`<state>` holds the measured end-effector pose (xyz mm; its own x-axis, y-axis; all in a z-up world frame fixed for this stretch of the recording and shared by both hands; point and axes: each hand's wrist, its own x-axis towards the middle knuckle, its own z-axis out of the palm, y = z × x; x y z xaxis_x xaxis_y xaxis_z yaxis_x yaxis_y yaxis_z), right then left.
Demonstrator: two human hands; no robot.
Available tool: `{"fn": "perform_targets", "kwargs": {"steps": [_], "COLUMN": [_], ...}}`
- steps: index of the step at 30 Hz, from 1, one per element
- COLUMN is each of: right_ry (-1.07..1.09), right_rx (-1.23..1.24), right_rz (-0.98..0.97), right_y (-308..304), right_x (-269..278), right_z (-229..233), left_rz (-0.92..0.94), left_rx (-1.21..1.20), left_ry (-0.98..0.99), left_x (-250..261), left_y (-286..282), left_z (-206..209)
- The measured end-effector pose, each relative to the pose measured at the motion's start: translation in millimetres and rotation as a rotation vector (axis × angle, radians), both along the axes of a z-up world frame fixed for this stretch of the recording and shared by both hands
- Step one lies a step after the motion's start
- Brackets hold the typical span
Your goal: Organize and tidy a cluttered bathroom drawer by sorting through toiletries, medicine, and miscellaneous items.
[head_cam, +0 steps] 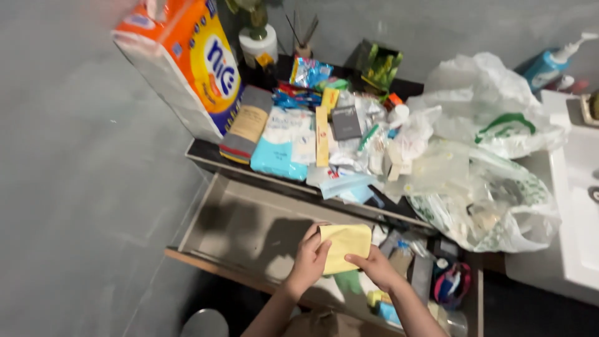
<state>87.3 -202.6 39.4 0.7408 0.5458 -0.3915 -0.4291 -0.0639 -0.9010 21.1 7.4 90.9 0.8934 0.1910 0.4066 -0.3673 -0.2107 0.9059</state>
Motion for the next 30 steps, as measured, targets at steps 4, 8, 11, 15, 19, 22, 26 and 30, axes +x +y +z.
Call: {"fn": "perform_targets", "kwargs": {"steps": [4,8,11,15,19,22,26,30], "right_ry": [-0.033,-0.115,-0.186,-0.284,-0.230,-0.146,-0.347,-0.234], "right_rx": [0.002,0.175,0.330,0.341,0.365,0.674,0.635,0.556], "right_rz": [-0.070,-0.402,-0.556,-0.653,-0.703,-0.553,-0.387,-0.076], "right_y": [-5.1,-4.0,-1.6,-0.9,-3.4,-9.6,-16.7,-61.6], "right_x": [49.7,132.8,214.1,322.4,389.5,380.5,284.1,175.4], "right_z": [20.4,98.8,148.0,164.6,171.3,171.1,185.9,152.2], "left_rz": [-0.047,-0.055,-0.030,0.024,0.013,0.068,-0.008,-0.086], "left_rx": [-0.131,-0.215,-0.177,-0.169,-0.151,-0.137,-0.121,-0.073], "left_ry": [0.075,0.177,0.146,0.261,0.285,0.332,0.273,0.200], "left_x": [9.7,11.1,19.1,25.0,32.7,21.6,16.7,16.4], "left_y": [16.8,34.3,47.2,60.7,66.1,60.1,50.1,36.6], "left_z": [1.0,-14.9,-57.4,-112.3,-128.0,-111.9,-67.5,-56.1]}}
